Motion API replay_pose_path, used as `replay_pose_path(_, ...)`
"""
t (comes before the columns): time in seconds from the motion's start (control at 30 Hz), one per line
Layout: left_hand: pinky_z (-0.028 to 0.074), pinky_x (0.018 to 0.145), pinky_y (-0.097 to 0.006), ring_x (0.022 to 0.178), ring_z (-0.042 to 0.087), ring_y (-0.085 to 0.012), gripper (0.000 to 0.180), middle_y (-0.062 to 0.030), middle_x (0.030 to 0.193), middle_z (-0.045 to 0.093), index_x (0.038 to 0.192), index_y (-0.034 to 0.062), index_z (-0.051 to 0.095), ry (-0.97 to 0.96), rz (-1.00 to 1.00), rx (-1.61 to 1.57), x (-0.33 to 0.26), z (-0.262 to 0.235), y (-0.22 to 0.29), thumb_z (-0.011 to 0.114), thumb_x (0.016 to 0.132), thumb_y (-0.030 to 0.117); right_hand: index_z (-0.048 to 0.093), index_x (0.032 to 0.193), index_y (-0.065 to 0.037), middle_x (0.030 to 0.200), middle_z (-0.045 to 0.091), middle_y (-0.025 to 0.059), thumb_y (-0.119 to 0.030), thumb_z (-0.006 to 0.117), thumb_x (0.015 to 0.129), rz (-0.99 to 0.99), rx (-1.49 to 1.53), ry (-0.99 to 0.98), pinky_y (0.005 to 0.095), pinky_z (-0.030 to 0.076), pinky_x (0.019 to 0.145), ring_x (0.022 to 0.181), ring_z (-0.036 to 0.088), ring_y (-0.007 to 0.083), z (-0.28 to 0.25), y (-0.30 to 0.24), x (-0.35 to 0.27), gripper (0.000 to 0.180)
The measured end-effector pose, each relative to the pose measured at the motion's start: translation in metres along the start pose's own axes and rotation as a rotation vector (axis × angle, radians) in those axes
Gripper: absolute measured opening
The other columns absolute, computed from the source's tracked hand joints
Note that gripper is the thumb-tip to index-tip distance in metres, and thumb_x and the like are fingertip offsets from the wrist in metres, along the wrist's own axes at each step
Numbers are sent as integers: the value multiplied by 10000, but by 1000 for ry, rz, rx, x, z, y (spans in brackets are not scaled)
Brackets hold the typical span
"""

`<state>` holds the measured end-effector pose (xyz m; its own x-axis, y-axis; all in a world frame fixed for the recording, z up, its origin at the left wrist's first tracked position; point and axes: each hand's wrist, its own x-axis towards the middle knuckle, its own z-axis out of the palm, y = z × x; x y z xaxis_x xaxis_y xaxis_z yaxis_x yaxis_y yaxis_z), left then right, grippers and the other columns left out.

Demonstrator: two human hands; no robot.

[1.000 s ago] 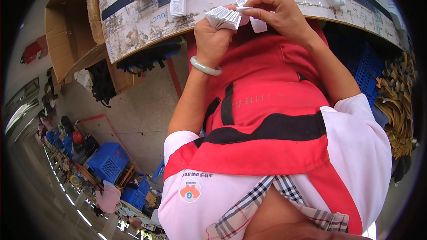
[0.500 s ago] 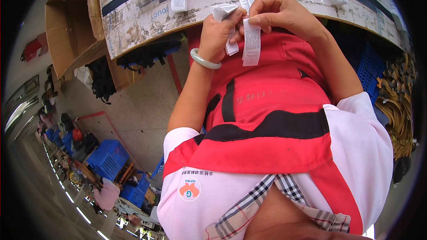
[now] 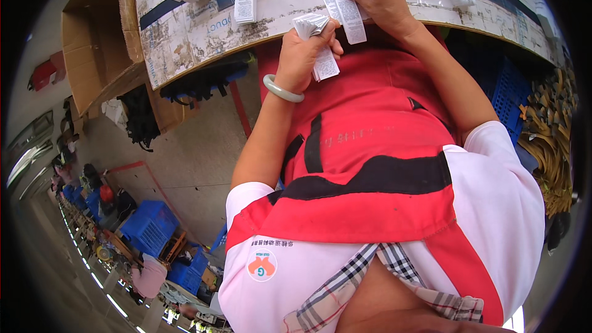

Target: Sorting and counting small white product labels at a workbench.

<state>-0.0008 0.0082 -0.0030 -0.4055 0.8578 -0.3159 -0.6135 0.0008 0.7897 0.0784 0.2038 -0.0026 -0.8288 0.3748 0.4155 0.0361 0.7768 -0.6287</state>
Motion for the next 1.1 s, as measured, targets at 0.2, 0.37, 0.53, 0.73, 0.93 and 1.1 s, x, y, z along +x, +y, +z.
replay_pose_path(0.2, 557, 602, -267, 701, 621, -110, 142, -64, 843, 647, 987, -36, 639, 146, 241, 193, 3, -10, -4, 677, 875, 43, 648, 781, -45, 852, 599, 130, -107, 702, 789, -39, -1, 2, 387, 482, 724, 814, 595, 303, -2, -20, -1, 82)
replay_pose_path(0.37, 561, 633, -246, 724, 650, -115, 190, -75, 859, 674, 1004, -37, 661, 203, 547, 326, 5, 6, 9, 639, 821, -82, 647, 1038, -35, 938, 599, 66, -134, 636, 906, -63, 197, -162, 272, 464, 764, 837, 578, 184, -16, -34, -10, 165)
replay_pose_path(0.53, 517, 593, -216, 687, 654, -127, 263, -74, 795, 679, 1027, -43, 672, 164, 440, 399, -4, 1, 15, 533, 812, -106, 646, 1019, -26, 970, 614, 39, -135, 635, 915, 113, 407, -246, 251, 469, 803, 881, 573, 125, -23, -43, -12, 151)
replay_pose_path(0.73, 524, 604, -234, 712, 639, -106, 284, -64, 839, 692, 987, -36, 682, 140, 384, 350, -6, -3, 13, 524, 766, -120, 664, 981, -14, 846, 630, 24, -202, 678, 895, 279, 583, -326, 212, 485, 708, 775, 587, 73, -18, -39, -19, 207)
replay_pose_path(0.93, 510, 569, -224, 673, 622, -101, 306, -58, 822, 686, 997, -30, 683, 162, 372, 340, -8, 0, 11, 502, 764, -113, 650, 953, 14, 796, 624, 6, -172, 665, 903, 349, 640, -337, 215, 494, 694, 752, 583, 68, -18, -44, -19, 193)
replay_pose_path(1.1, 489, 546, -217, 623, 597, -90, 298, -44, 790, 674, 1001, -25, 683, 165, 416, 369, -6, -4, 4, 509, 772, -102, 649, 954, 15, 793, 629, 5, -174, 660, 907, 343, 630, -361, 215, 493, 682, 743, 580, 64, -16, -41, -21, 195)
